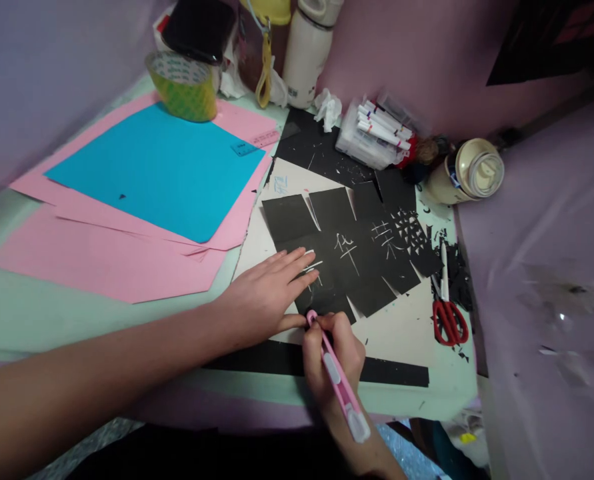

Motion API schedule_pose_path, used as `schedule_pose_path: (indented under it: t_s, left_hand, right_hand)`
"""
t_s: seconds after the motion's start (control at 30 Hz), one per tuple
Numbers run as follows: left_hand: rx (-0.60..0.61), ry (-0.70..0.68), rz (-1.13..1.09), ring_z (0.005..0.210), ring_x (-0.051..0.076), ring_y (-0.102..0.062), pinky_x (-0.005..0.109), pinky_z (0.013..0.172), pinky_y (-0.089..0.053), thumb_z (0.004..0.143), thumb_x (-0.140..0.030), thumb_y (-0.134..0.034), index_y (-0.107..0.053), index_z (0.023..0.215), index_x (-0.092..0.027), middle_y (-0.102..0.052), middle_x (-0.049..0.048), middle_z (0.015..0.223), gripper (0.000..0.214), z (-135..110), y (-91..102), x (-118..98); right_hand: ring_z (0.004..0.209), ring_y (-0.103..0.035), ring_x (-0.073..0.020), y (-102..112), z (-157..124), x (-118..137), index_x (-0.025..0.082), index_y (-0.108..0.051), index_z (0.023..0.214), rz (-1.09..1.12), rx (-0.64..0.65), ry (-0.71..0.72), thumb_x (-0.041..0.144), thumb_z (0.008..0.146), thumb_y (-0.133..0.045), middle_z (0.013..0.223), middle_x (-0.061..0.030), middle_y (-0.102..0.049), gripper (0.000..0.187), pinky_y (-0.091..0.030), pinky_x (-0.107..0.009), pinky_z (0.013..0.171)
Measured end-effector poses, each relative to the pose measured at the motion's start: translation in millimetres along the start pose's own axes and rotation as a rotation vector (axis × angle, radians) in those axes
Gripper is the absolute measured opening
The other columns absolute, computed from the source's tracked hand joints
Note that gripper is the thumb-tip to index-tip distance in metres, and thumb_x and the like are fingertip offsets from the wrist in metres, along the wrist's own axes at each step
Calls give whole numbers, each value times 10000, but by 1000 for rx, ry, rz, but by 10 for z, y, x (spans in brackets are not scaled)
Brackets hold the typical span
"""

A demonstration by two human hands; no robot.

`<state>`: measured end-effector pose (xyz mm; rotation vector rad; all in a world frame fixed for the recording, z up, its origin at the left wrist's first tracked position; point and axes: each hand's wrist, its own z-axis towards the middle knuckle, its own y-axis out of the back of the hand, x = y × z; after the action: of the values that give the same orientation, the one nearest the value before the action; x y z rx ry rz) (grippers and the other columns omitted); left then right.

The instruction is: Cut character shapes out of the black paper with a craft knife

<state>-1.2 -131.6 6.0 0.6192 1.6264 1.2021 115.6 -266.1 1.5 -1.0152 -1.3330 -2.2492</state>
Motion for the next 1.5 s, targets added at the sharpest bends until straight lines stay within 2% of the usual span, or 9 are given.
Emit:
schedule_pose_path:
  t_s: [0.3, 0.47, 0.7, 0.8, 1.07, 1.2, 1.37, 1.5]
  left_hand:
    - [-43, -20, -3, 1487, 299, -231, 445, 1206, -231, 858, -521, -671, -436, 1452, -139, -263, 125, 1598, 744, -18, -28, 13]
    - [-63, -31, -1, 1485, 296, -238, 446, 1203, -237, 852, -513, -681, -443, 1445, -139, -270, 129, 1595, 740, -29, -50, 24]
    - [-80, -45, -7, 1481, 300, -246, 450, 1201, -245, 844, -527, -686, -444, 1440, -130, -281, 138, 1589, 757, -33, -46, 28]
    - [-86, -44, -2, 1477, 295, -260, 447, 1199, -254, 867, -515, -663, -459, 1432, -133, -298, 134, 1584, 712, -32, -42, 26]
    - [-121, -30, 10, 1472, 266, -282, 428, 1198, -266, 941, -338, -572, -487, 1414, -152, -332, 105, 1575, 516, -29, -58, 16]
    - [-136, -26, -2, 1471, 258, -285, 423, 1200, -264, 961, -313, -534, -495, 1406, -157, -342, 97, 1571, 473, -24, -70, 12]
    - [-132, -17, 6, 1468, 257, -292, 423, 1199, -266, 955, -308, -546, -498, 1405, -160, -348, 95, 1569, 476, -17, -80, 11]
    - [-142, -25, 6, 1467, 258, -294, 429, 1194, -273, 961, -298, -537, -500, 1402, -158, -354, 98, 1566, 464, -16, -84, 12]
  right_hand:
    - [480, -541, -91, 5, 33, 6, 201, -520, 749, -22, -58, -41, 144, 866, -563, 633, 32, -610, 136, -427, -194, 477]
    - [525, -588, -99, 15, 46, -1, 200, -554, 791, -58, -50, -26, 139, 877, -572, 663, 28, -630, 107, -472, -197, 530]
    - [551, -585, -111, 45, 39, 14, 199, -551, 770, 50, -56, -182, 189, 899, -565, 691, 14, -652, 130, -464, -207, 527]
    - [526, -549, -102, 46, 40, 12, 200, -536, 744, 60, -57, -197, 194, 892, -572, 657, 29, -629, 152, -443, -202, 513]
    - [467, -484, -97, 49, 55, 2, 208, -517, 737, 39, -38, -210, 196, 878, -562, 582, 55, -572, 148, -399, -207, 480]
    - [497, -501, -109, 66, 88, 6, 206, -538, 713, 95, -28, -350, 251, 862, -592, 586, 42, -588, 164, -416, -217, 498]
    - [481, -489, -117, 114, 147, -19, 209, -537, 711, 268, 46, -565, 340, 860, -602, 570, 36, -593, 208, -390, -222, 456]
    - [486, -491, -113, 144, 176, -21, 205, -541, 726, 317, 44, -581, 347, 849, -622, 583, 33, -602, 205, -390, -220, 459]
